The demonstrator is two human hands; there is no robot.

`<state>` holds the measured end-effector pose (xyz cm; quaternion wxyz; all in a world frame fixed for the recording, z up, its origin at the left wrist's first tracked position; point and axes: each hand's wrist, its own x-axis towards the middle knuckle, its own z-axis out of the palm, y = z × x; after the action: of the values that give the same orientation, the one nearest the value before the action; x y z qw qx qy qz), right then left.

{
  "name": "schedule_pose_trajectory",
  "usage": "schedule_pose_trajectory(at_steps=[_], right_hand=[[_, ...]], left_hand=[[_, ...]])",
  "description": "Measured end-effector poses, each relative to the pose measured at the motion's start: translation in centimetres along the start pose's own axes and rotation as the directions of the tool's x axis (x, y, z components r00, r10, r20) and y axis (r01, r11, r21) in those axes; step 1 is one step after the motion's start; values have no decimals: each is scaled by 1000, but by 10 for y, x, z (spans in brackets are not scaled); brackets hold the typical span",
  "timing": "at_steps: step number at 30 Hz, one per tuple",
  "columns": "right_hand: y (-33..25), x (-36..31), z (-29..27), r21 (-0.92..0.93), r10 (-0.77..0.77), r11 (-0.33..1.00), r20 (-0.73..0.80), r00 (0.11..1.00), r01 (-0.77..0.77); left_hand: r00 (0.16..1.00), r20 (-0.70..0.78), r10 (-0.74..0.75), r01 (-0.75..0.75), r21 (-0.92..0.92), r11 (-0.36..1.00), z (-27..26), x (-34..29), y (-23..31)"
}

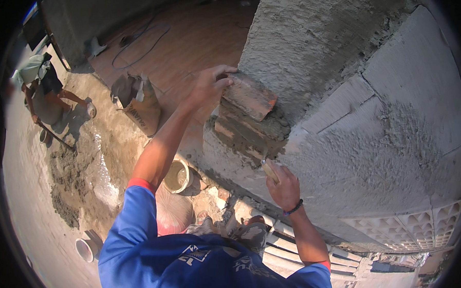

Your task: The person scoops mortar from a bucket using a trowel and applies it to a brick wall. They place a red brick onto the mortar bed, press it into position, and tap it to align it with the existing structure. The person then uses the trowel to scrape away excess mortar from the joints.

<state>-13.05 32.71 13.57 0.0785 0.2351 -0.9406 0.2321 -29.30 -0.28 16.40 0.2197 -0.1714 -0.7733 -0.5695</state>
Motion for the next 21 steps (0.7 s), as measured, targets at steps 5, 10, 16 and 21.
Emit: schedule_pose_trajectory(at_steps=[5,10,16,21], right_hand=[[8,-6,10,-16,18,1000,18,1000,-18],[12,-20,15,4,14,1000,58,998,-15],[41,-83,48,105,191,967,301,934,-232],[46,-125,78,25,507,755,612,607,-655]], left_hand=[[999,-25,-33,32,-66,997,0,-1,0],[938,-339,-66,56,-39,998,-13,-22,-12],[443,-748,-494,444,-296,846,-4,-202,-160],[-159,-481,-862,765,-612,201,140,-521,-315]])
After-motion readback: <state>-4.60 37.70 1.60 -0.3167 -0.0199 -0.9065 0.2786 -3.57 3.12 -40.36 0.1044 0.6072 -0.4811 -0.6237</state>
